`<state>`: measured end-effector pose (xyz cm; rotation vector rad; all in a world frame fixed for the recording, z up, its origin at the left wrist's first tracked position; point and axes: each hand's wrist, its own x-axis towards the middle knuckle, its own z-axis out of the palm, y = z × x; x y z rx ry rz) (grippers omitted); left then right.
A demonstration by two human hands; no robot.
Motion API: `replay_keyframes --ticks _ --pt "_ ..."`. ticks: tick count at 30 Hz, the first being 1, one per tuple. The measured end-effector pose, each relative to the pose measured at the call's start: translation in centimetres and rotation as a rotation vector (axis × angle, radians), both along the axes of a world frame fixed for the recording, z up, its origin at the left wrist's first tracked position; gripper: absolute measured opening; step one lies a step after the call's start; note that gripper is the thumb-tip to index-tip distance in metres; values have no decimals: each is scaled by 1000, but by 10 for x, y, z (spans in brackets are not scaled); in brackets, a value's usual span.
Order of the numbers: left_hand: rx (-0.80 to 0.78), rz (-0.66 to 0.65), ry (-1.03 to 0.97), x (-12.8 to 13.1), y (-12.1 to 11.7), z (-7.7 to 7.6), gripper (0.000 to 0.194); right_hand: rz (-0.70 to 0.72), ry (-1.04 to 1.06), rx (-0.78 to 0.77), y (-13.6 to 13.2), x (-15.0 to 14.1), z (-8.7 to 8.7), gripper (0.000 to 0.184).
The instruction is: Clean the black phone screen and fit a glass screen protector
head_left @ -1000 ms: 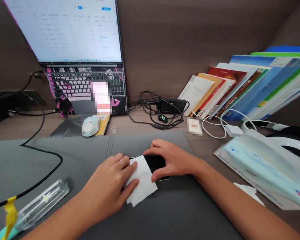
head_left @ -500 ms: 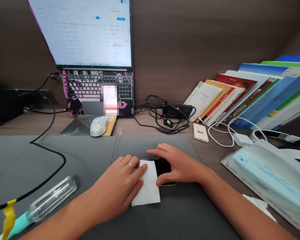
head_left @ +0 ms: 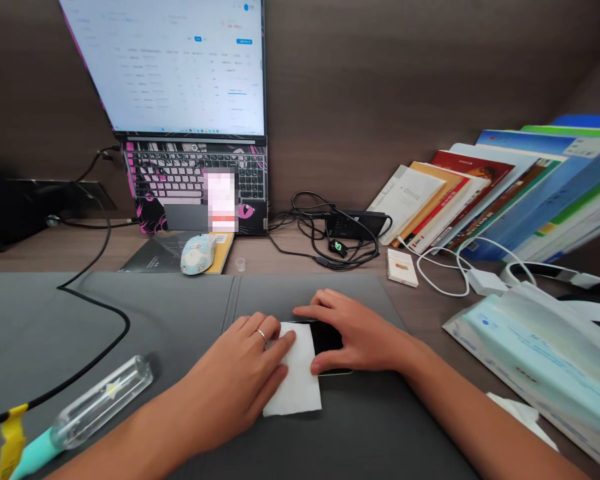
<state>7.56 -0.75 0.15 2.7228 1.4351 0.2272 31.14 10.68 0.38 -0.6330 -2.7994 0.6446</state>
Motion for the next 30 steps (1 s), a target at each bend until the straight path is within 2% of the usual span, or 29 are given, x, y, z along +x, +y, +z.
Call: replay_keyframes --ticks 9,15,24,27,30 --pt "-26 5 -10 0 0 -3 36 -25 17 -41 1 0 1 74" --pt "12 -5 -21 -1 0 -3 34 -23 19 -25 1 1 1 70" --pt "1 8 1 1 -1 3 35 -20 23 -36 1 0 1 73" --pt "-10 -32 12 0 -1 2 42 -22 27 -58 1 1 1 65" --pt "-28 -112 16 -1 1 -1 56 -15 49 -67 1 1 1 48"
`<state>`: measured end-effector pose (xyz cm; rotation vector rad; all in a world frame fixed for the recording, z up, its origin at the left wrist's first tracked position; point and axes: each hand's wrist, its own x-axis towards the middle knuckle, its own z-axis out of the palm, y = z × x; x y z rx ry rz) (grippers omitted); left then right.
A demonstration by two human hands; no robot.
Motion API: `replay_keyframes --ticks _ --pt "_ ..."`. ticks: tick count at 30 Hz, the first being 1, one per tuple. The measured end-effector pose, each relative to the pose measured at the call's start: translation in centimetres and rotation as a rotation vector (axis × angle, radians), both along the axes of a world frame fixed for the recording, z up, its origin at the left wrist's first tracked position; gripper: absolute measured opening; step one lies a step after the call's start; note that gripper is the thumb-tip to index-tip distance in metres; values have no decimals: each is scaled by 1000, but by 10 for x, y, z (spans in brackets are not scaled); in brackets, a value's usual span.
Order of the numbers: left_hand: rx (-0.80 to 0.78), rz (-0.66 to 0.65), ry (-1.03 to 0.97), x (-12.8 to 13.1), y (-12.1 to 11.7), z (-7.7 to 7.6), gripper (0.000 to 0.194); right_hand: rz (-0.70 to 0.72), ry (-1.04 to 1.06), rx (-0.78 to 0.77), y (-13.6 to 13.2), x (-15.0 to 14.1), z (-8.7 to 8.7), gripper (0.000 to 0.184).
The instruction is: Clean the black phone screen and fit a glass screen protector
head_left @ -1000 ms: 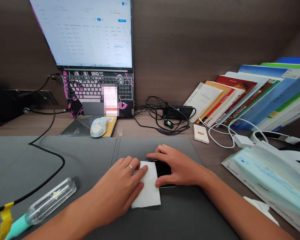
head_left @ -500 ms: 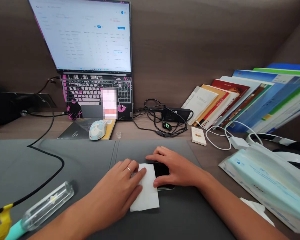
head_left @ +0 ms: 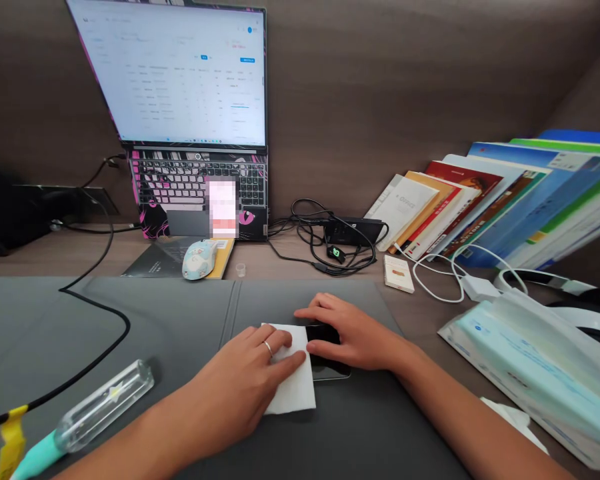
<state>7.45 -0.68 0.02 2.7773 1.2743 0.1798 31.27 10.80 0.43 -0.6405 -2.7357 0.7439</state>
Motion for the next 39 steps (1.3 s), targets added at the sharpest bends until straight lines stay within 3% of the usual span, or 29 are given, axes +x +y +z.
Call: replay_keyframes --ticks 5,10,16,19,24,28,33,39 --pt "14 39 -16 -1 0 2 51 1 24 3 0 -1 1 36" --pt "-30 -88 -85 -2 0 10 46 -5 31 4 1 -1 -1 37" --pt "29 -42 -104 -1 4 6 43 -7 56 -11 5 -2 -6 36" --pt "-6 -121 -159 6 1 5 46 -14 73 -19 6 -3 -7 37" --pt "17 -68 -119 10 -1 3 51 -3 68 -25 7 -3 -7 38" --pt "-31 -106 -132 11 1 4 54 -2 65 -21 6 -3 -6 40" --pt "-13 -30 -109 10 3 5 56 -3 81 -19 6 -3 -7 40" --pt "-50 -52 -106 14 -2 7 62 -6 99 -22 9 -2 -12 42"
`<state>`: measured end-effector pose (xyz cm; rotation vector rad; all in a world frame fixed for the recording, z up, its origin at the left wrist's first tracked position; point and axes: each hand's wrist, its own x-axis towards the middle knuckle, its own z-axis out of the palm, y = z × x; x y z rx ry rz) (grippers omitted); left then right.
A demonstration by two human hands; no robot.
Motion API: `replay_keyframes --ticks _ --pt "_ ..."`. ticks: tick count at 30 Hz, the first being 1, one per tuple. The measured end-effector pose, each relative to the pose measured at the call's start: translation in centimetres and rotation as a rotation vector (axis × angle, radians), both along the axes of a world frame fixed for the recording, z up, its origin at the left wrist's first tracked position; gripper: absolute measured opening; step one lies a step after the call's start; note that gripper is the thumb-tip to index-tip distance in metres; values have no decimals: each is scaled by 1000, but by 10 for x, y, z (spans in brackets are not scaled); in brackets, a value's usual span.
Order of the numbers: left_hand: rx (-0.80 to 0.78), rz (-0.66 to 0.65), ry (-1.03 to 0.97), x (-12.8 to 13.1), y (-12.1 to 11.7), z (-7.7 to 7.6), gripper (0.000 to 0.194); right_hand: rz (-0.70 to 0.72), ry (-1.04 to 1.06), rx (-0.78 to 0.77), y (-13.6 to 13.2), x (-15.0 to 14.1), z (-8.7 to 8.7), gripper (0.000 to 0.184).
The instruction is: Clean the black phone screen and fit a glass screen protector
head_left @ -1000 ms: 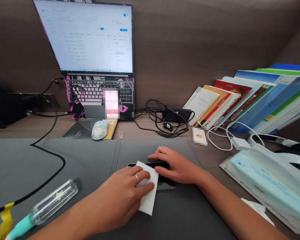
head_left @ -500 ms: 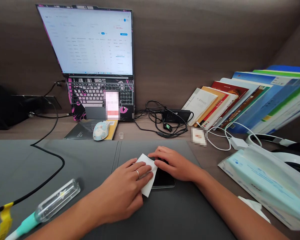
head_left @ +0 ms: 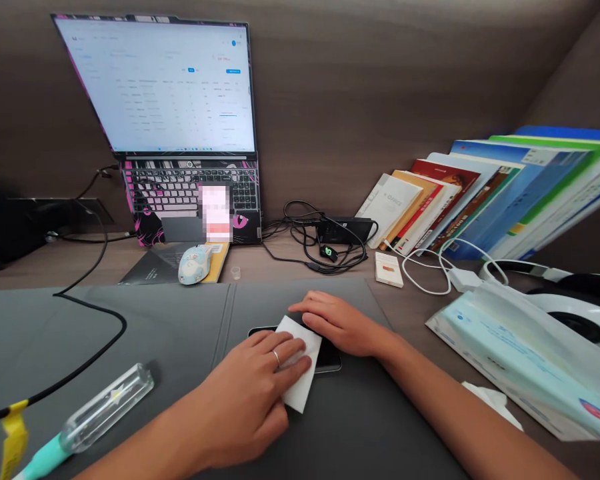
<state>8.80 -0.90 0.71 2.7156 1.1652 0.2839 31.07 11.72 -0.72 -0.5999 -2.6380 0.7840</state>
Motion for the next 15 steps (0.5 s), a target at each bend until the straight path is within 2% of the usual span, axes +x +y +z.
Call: replay_keyframes --ticks 6,10,15 --pt "51 130 63 -10 3 2 47 -6 2 -2 0 1 2 44" --pt "126 196 123 -6 -7 -6 25 -22 -9 9 -2 0 3 44" --pt "183 223 147 0 -13 -14 16 -27 -9 8 -2 -1 2 43"
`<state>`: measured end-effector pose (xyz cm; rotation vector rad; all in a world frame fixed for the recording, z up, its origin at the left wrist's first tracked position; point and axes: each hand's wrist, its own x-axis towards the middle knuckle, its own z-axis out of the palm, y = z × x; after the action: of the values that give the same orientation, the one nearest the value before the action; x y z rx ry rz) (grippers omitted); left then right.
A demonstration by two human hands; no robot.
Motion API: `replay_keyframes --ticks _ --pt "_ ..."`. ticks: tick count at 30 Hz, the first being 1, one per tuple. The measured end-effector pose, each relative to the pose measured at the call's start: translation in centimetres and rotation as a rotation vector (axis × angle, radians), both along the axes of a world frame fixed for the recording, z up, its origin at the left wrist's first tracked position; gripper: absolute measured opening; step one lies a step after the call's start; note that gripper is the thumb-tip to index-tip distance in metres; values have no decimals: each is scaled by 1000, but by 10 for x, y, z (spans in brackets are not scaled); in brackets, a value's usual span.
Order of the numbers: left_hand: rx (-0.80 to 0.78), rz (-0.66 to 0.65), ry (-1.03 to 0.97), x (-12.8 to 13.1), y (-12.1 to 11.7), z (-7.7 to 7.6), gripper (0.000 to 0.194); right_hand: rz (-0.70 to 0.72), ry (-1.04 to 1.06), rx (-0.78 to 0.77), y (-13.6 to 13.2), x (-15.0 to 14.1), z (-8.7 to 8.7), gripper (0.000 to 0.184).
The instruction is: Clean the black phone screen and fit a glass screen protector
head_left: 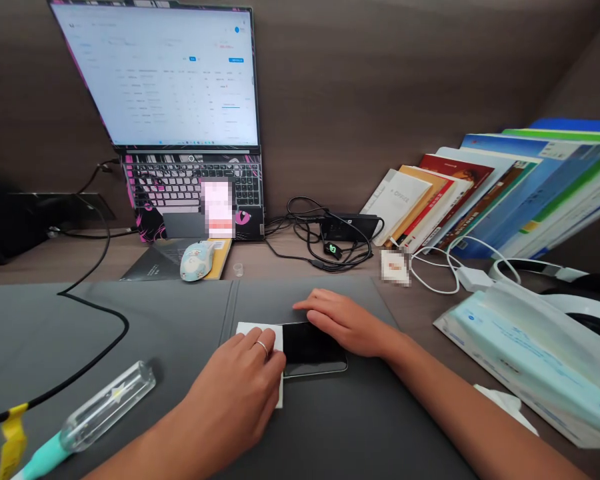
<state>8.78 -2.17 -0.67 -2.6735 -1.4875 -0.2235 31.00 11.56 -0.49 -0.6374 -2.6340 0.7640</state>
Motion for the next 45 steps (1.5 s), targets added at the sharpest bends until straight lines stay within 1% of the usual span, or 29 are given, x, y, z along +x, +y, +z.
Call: replay_keyframes --ticks 3,7,9,12,15,17,19,21,24,31,33,37,39,41,43,45 --pt "-55 29 -3 -1 3 1 17 1 -4 2 1 0 0 42" --pt "-218 52 -142 -5 8 6 17 3 -12 7 0 0 0 43" --pt "-288 56 -209 -11 9 9 17 3 -14 4 0 0 0 42" --pt "-349 51 -264 -26 13 12 17 3 -4 0 0 0 0 42" --pt "-387 80 -278 -43 20 16 17 7 1 -2 0 0 0 42" --pt "-448 86 -266 -52 25 20 18 11 1 -3 0 1 0 42" --pt "-506 76 -259 -56 28 24 20 10 4 1 0 0 0 42" --pt "-529 67 -259 -57 30 25 21 8 6 7 0 0 0 41" --pt "-489 48 -259 -54 29 24 22 13 -3 11 0 0 0 41" --pt "-335 -3 -214 -48 27 19 25 11 -17 14 1 0 1 42" --pt "-249 -29 -179 -45 27 17 24 11 -18 10 1 -1 0 42" --pt "-2 -56 -126 -35 26 14 27 2 -1 7 1 0 -1 42" --pt "63 -83 -136 -31 25 12 29 5 1 6 1 -1 -1 42" --pt "65 -115 -143 -28 23 10 28 11 -3 7 1 -1 -1 42" --pt "29 -133 -130 -26 22 9 24 12 -9 9 1 -1 0 42" --pt "-21 -116 -112 -27 22 10 21 10 -12 10 1 -1 -1 43"
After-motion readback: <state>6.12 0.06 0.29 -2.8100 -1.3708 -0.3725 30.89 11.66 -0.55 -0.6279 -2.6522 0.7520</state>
